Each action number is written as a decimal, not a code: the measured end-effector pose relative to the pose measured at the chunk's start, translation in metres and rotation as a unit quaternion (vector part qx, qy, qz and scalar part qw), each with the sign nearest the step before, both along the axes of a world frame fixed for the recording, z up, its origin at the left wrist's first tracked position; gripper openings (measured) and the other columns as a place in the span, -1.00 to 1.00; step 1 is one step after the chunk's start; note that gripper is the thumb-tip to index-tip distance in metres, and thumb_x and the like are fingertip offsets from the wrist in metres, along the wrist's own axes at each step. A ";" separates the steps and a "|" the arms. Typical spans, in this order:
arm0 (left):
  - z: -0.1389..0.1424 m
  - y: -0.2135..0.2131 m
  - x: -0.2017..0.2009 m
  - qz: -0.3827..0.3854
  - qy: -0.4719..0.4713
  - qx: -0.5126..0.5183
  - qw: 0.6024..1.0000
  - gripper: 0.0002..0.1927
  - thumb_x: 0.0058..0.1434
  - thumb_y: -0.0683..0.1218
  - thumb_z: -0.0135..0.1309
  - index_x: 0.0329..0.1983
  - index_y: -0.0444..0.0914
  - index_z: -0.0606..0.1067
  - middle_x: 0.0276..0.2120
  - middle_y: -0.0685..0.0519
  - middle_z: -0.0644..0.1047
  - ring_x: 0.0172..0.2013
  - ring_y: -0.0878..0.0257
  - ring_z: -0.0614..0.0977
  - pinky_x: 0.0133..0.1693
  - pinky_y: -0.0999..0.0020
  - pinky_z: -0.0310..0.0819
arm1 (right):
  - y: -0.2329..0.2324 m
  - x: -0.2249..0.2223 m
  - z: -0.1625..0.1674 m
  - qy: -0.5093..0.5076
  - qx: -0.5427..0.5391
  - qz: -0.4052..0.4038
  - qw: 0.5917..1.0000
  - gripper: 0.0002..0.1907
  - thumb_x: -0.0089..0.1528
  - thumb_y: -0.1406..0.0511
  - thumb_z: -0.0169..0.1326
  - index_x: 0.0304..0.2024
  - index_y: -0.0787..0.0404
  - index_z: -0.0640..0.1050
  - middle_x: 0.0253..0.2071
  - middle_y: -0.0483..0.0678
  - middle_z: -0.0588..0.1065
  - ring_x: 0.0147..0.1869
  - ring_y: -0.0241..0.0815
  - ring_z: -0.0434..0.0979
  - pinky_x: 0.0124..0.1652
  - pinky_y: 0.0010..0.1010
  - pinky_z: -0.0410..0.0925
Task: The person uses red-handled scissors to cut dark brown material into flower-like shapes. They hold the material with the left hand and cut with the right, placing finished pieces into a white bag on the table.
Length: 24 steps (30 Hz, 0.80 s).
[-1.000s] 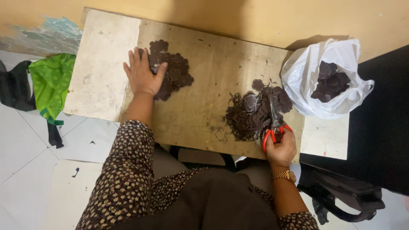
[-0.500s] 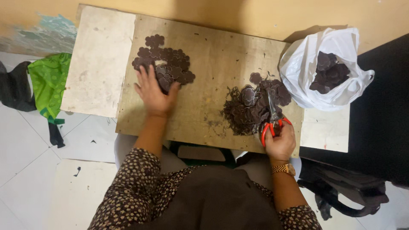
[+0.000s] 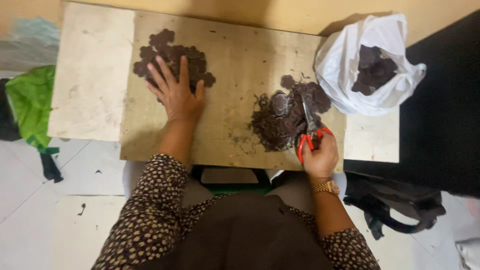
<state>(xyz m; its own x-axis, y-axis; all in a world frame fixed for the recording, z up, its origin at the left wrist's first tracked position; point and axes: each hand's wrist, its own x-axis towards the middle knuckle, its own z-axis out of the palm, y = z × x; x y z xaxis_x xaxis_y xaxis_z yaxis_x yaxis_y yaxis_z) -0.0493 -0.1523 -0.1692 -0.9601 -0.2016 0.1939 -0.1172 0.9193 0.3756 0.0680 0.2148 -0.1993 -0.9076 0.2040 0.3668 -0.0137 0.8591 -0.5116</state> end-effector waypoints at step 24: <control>-0.037 0.143 -0.002 -0.329 0.209 0.088 0.917 -0.61 0.34 -0.01 0.16 0.19 -0.20 0.51 0.15 0.03 0.49 0.24 0.05 0.42 0.26 0.04 0.24 | -0.005 0.001 0.005 0.000 -0.021 -0.006 1.000 -0.62 0.16 0.31 0.31 -0.04 0.32 0.49 -0.10 0.14 0.52 -0.11 0.12 0.58 -0.10 -0.18 0.44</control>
